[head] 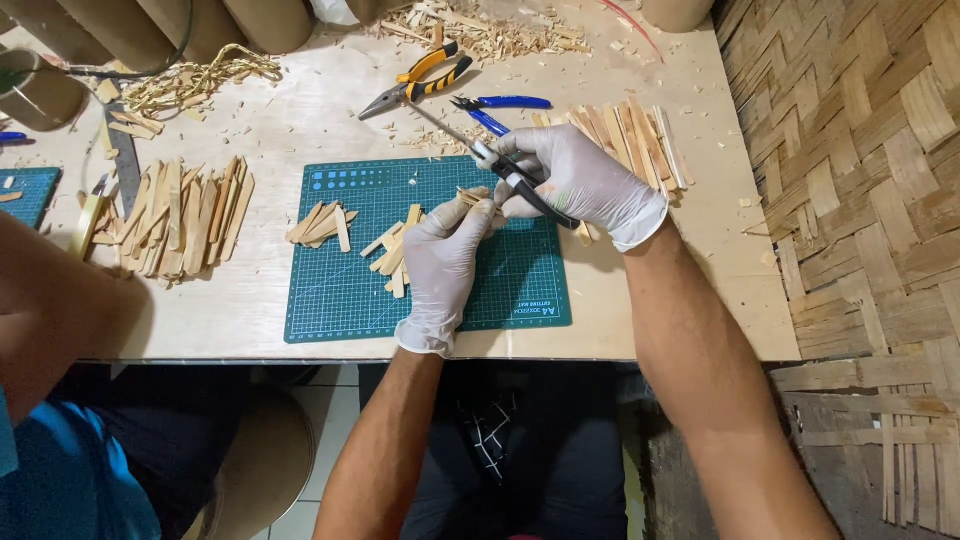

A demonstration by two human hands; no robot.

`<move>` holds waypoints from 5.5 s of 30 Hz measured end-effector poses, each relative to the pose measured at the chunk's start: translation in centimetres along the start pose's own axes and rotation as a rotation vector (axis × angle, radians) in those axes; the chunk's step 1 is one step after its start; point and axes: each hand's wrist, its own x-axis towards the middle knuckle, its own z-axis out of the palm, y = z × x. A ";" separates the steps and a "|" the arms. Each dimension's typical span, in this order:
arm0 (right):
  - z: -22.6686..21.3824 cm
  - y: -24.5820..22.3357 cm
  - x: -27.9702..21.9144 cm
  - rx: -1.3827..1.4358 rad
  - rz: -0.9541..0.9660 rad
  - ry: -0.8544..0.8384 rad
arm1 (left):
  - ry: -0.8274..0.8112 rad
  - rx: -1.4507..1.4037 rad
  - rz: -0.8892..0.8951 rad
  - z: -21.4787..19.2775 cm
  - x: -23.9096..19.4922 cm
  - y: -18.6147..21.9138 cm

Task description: Trimming small wooden sticks with scissors and arranging them into petal-like patterns on a cutting mat.

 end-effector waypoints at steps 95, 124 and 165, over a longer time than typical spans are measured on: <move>-0.1 -1.0 0.1 -0.079 0.037 0.021 | -0.066 1.770 0.744 -8.8 -0.3 6.4; -1.2 -0.7 -0.2 0.009 -0.048 0.024 | -0.091 0.616 0.322 0.9 2.2 -0.8; -1.8 -2.0 -1.5 0.259 -0.020 -0.155 | -0.701 -0.037 -0.289 -0.5 1.7 3.3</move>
